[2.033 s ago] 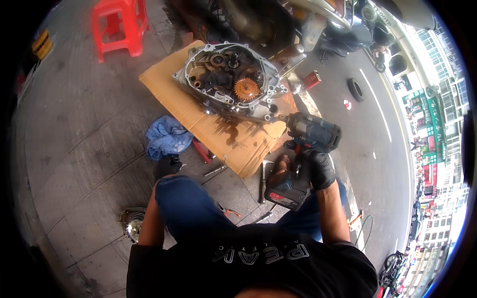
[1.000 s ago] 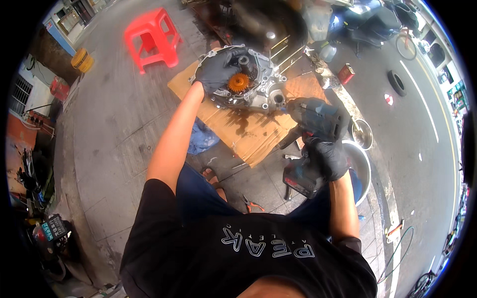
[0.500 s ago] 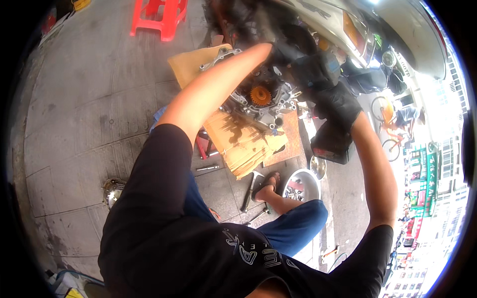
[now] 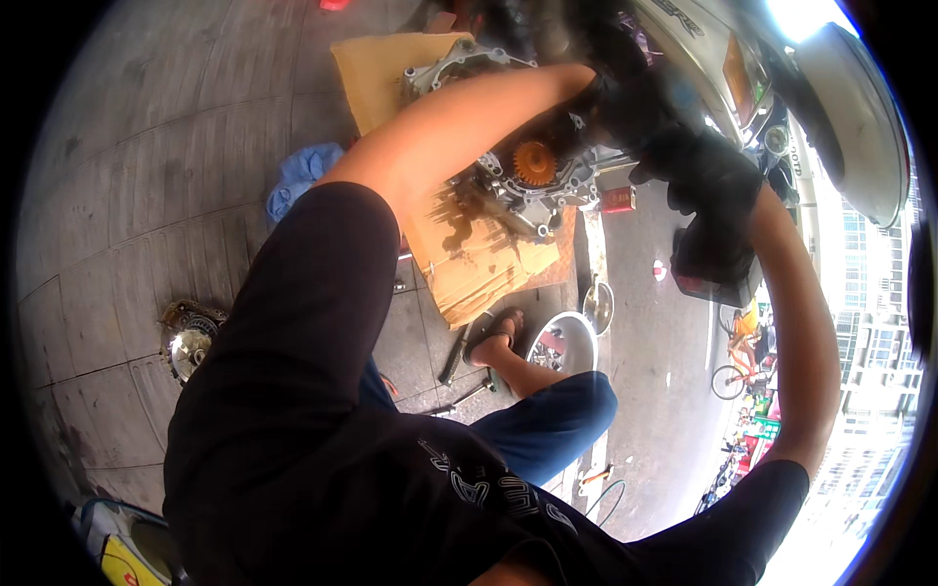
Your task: The person works on a motorcycle engine component placed on a piece of cardboard on the ground, using a screwdriver and a power drill to remove parts and then wiping a component with a blue cloth.
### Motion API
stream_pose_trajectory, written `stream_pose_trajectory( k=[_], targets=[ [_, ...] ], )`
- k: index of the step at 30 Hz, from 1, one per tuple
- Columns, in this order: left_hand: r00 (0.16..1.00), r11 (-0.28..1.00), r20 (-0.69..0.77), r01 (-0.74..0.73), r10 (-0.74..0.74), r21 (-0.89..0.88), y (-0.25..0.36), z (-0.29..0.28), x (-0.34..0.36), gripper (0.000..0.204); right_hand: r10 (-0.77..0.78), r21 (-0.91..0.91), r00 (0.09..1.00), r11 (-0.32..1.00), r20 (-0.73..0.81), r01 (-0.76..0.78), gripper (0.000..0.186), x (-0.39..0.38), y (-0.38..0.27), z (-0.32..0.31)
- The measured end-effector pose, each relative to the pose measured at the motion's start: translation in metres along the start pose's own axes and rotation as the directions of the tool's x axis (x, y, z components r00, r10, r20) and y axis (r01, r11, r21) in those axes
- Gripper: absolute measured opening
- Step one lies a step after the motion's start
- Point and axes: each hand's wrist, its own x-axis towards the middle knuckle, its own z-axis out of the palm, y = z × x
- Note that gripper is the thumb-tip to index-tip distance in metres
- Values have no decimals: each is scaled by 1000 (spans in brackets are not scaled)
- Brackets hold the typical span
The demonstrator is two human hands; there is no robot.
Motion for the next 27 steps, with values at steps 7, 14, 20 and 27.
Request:
stream_pose_trajectory(
  k=[7,14,20,27],
  targets=[
    [997,997,36,-60,61,-43,11,7,-3,38,39,92,999,995,26,-42,32,4,9,-4],
    [990,991,72,-114,119,-72,12,3,-14,37,87,21,996,996,30,-88,31,15,16,5],
    [977,979,113,-165,178,-115,12,8,-21,36,86,128,996,988,15,-87,30,14,16,7],
    [957,966,165,-216,239,-144,16,15,-22,36,34,72,999,997,21,-35,27,11,16,7]
  ],
)
